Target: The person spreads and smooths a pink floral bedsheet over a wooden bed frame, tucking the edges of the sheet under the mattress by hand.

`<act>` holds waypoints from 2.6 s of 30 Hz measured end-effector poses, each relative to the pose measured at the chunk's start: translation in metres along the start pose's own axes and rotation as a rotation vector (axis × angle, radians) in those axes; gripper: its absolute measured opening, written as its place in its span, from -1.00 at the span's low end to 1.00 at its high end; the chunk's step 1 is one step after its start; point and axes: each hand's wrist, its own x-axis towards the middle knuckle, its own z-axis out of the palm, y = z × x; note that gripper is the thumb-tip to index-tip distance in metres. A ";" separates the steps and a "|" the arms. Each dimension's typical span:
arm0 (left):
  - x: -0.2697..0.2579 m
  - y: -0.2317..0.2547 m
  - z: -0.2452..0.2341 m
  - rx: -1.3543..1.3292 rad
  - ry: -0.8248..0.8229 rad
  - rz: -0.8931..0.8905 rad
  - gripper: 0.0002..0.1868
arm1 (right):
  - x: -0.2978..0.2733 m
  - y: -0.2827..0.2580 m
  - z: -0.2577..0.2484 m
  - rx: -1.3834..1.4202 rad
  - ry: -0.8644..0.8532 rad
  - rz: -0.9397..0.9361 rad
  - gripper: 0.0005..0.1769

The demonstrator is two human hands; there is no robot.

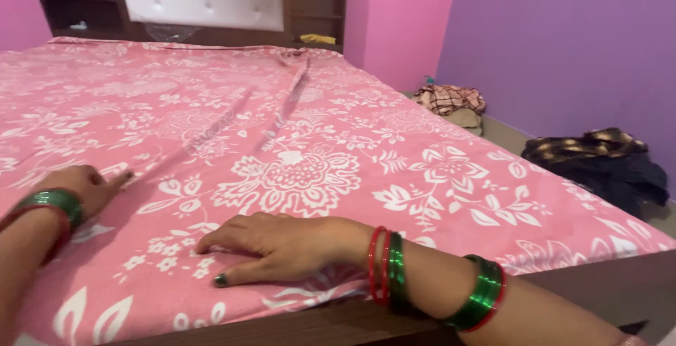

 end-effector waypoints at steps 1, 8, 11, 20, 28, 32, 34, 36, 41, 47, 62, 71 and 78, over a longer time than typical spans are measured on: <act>0.003 0.003 0.004 0.033 0.040 0.036 -0.27 | 0.001 -0.001 -0.001 -0.002 -0.003 -0.001 -0.27; -0.007 0.004 -0.004 0.153 0.090 0.108 -0.51 | 0.004 -0.003 0.001 0.028 -0.009 0.026 -0.29; -0.030 0.010 -0.018 -0.008 0.158 0.031 -0.61 | 0.005 -0.005 -0.002 0.021 -0.018 0.056 -0.30; -0.035 0.014 -0.026 0.024 0.238 0.017 -0.58 | -0.004 -0.012 -0.003 0.034 -0.003 0.060 -0.32; -0.053 0.013 -0.031 0.074 0.107 -0.003 -0.42 | 0.001 -0.018 -0.007 0.063 -0.019 0.028 -0.30; -0.056 0.012 -0.037 0.025 0.229 -0.033 -0.59 | 0.063 0.012 -0.004 0.129 -0.086 0.023 -0.24; -0.060 0.010 -0.039 -0.003 0.267 -0.016 -0.62 | 0.111 0.036 -0.002 0.019 0.024 0.092 -0.27; -0.061 0.016 -0.040 -0.049 0.311 0.002 -0.64 | 0.168 0.054 0.011 -0.251 0.155 0.107 -0.31; -0.062 0.015 -0.046 -0.050 0.332 0.039 -0.66 | 0.264 0.080 0.044 -0.119 0.189 0.321 -0.23; -0.054 0.008 -0.039 -0.047 0.267 0.003 -0.63 | 0.289 0.089 0.061 -0.151 0.178 0.462 -0.11; 0.018 -0.045 0.001 0.030 0.161 -0.175 -0.46 | 0.282 0.080 0.069 -0.237 0.235 0.386 -0.26; -0.003 -0.028 -0.016 0.096 0.151 -0.417 -0.07 | 0.283 0.080 0.072 -0.218 0.254 0.379 -0.30; 0.017 -0.056 -0.014 0.207 0.101 -0.071 -0.52 | 0.289 0.078 0.070 -0.256 0.195 0.419 -0.33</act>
